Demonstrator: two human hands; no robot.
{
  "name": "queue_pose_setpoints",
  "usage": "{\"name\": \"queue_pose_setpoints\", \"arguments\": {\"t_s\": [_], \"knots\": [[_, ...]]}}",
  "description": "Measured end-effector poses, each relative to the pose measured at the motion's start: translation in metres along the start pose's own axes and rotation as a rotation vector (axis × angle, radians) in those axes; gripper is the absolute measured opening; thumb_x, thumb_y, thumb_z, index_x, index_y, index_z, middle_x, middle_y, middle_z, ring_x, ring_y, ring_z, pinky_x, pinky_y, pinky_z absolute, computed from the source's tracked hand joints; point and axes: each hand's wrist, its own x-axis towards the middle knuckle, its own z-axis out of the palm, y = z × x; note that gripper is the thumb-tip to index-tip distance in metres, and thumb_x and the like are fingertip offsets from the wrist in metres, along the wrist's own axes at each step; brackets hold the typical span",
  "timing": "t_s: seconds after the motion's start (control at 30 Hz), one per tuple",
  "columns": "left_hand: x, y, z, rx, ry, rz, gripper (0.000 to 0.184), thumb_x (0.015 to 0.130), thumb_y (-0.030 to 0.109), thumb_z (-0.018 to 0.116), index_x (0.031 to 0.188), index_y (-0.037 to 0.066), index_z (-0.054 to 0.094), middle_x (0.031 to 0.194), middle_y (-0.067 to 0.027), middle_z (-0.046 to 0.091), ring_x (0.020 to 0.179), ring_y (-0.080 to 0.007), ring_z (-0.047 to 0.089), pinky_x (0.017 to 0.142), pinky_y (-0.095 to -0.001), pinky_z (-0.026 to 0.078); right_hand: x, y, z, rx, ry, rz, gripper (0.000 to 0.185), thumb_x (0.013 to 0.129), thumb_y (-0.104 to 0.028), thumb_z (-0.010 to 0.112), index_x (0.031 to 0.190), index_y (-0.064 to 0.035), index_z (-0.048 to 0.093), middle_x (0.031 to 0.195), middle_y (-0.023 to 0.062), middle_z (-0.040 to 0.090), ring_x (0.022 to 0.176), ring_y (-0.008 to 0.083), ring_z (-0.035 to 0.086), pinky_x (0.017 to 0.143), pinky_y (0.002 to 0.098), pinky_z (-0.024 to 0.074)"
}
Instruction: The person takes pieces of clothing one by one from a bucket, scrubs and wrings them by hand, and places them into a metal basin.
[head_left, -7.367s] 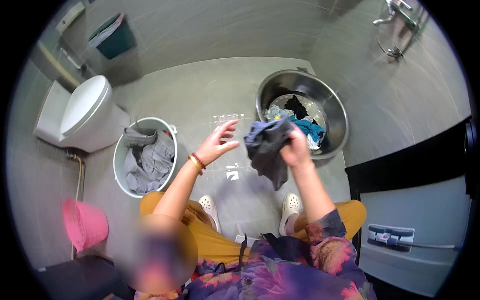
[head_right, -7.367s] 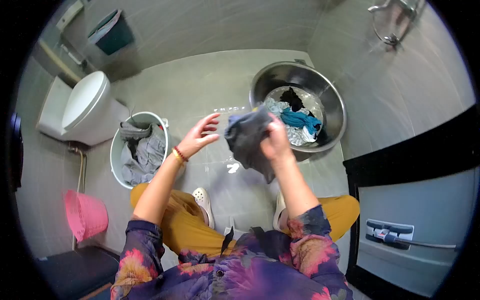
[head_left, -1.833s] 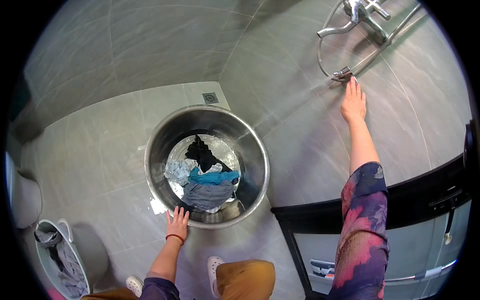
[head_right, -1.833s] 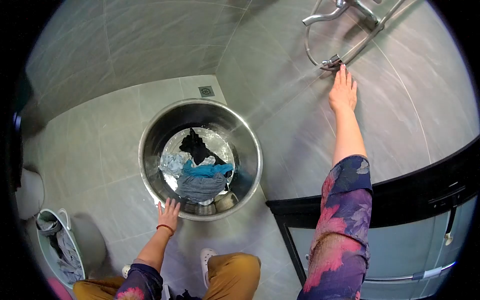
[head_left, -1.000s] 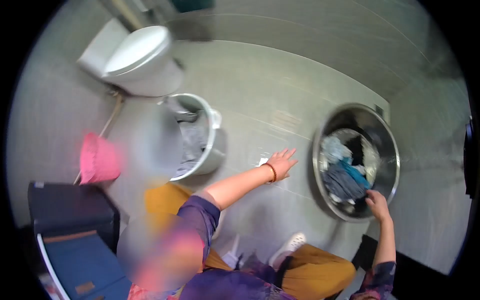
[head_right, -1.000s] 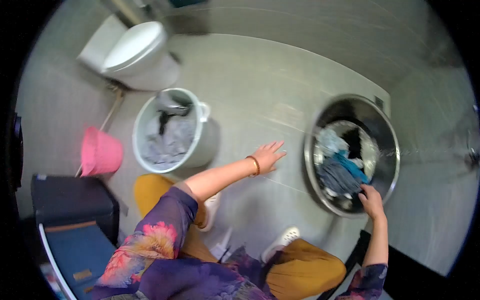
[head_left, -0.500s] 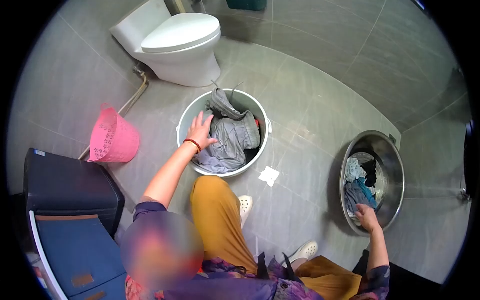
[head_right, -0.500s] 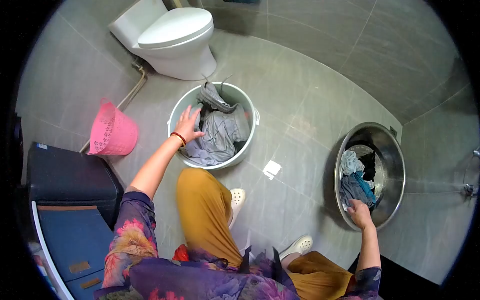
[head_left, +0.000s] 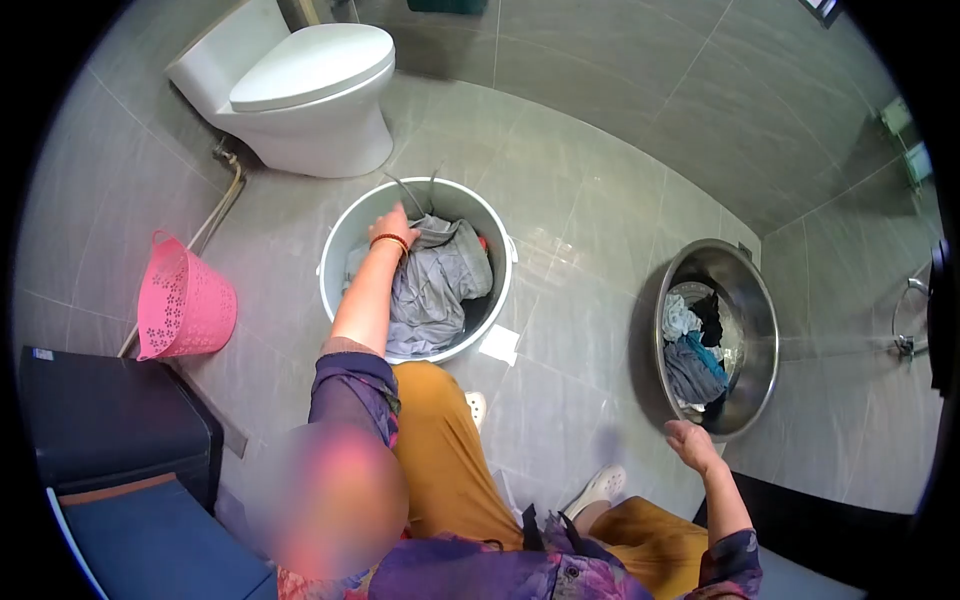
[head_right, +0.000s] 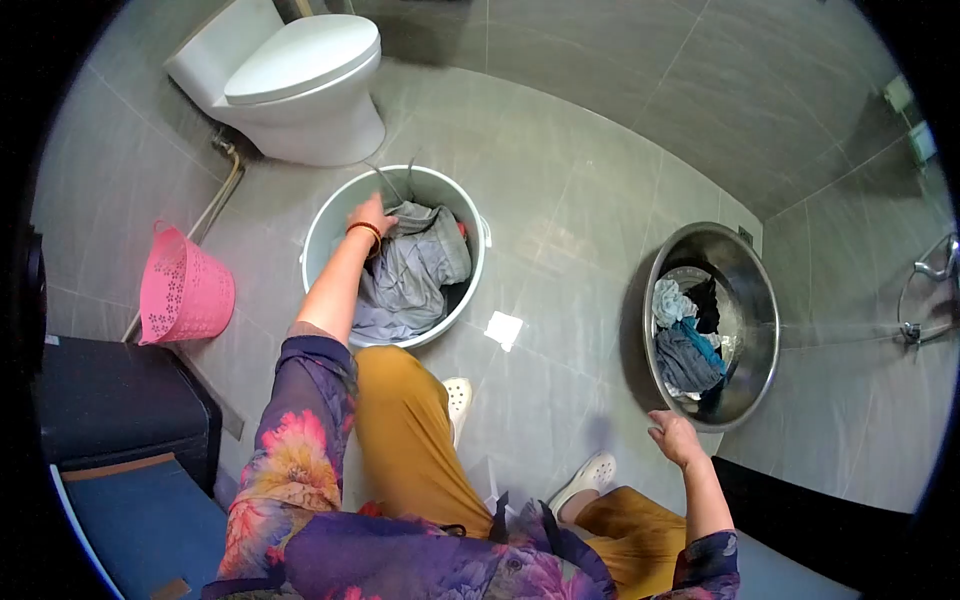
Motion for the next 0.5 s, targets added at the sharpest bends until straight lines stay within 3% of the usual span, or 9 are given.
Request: {"name": "queue_pose_setpoints", "arguments": {"t_s": [0.07,0.1,0.27,0.33,0.5], "knots": [[0.003,-0.013,0.013,0.203,-0.184,0.084,0.042,0.073,0.025,0.065,0.109,0.006,0.057,0.099,-0.016,0.06,0.098,-0.0309,0.055,0.085,-0.0383,0.045,-0.005,-0.001,0.006,-0.001,-0.046,0.078,0.031,0.077,-0.019,0.059,0.106,-0.0089,0.056,0.101,0.0158,0.058,0.094,0.0338,0.054,0.081,0.0391,0.0433],[-0.003,-0.019,0.016,0.147,-0.066,0.135,0.024,0.075,0.024,0.059,0.089,0.004,0.065,0.092,-0.0177,0.061,0.088,-0.0334,0.058,0.079,-0.0391,0.047,-0.006,0.0,0.007,-0.01,-0.028,0.058,0.03,0.077,-0.019,0.059,0.106,-0.0087,0.056,0.101,0.0159,0.058,0.094,0.0339,0.054,0.081,0.0393,0.0434],[0.022,0.018,-0.077,-0.084,0.252,0.22,0.026,0.074,0.027,0.058,0.084,0.003,0.063,0.088,-0.0191,0.058,0.084,-0.0359,0.056,0.072,-0.0426,0.045,-0.009,-0.001,0.001,0.006,0.035,0.0,0.031,0.077,-0.018,0.059,0.106,-0.0069,0.056,0.102,0.0159,0.058,0.093,0.0334,0.055,0.08,0.0384,0.0441],[-0.009,0.055,-0.136,-0.167,0.527,0.572,0.026,0.075,0.028,0.057,0.08,0.003,0.062,0.083,-0.0175,0.056,0.08,-0.0355,0.055,0.068,-0.043,0.044,-0.001,0.003,-0.002,0.204,0.12,0.011,0.033,0.078,-0.016,0.058,0.108,-0.0038,0.055,0.104,0.0165,0.058,0.094,0.032,0.056,0.081,0.0359,0.0443],[-0.074,0.144,-0.255,-0.436,0.811,0.884,0.026,0.075,0.03,0.057,0.081,0.005,0.062,0.082,-0.0174,0.055,0.078,-0.0351,0.054,0.068,-0.0422,0.044,0.021,-0.039,-0.038,0.499,0.382,-0.098,0.042,0.078,-0.019,0.06,0.115,-0.002,0.05,0.103,0.0149,0.059,0.092,0.0236,0.057,0.081,0.0322,0.0435]]}}
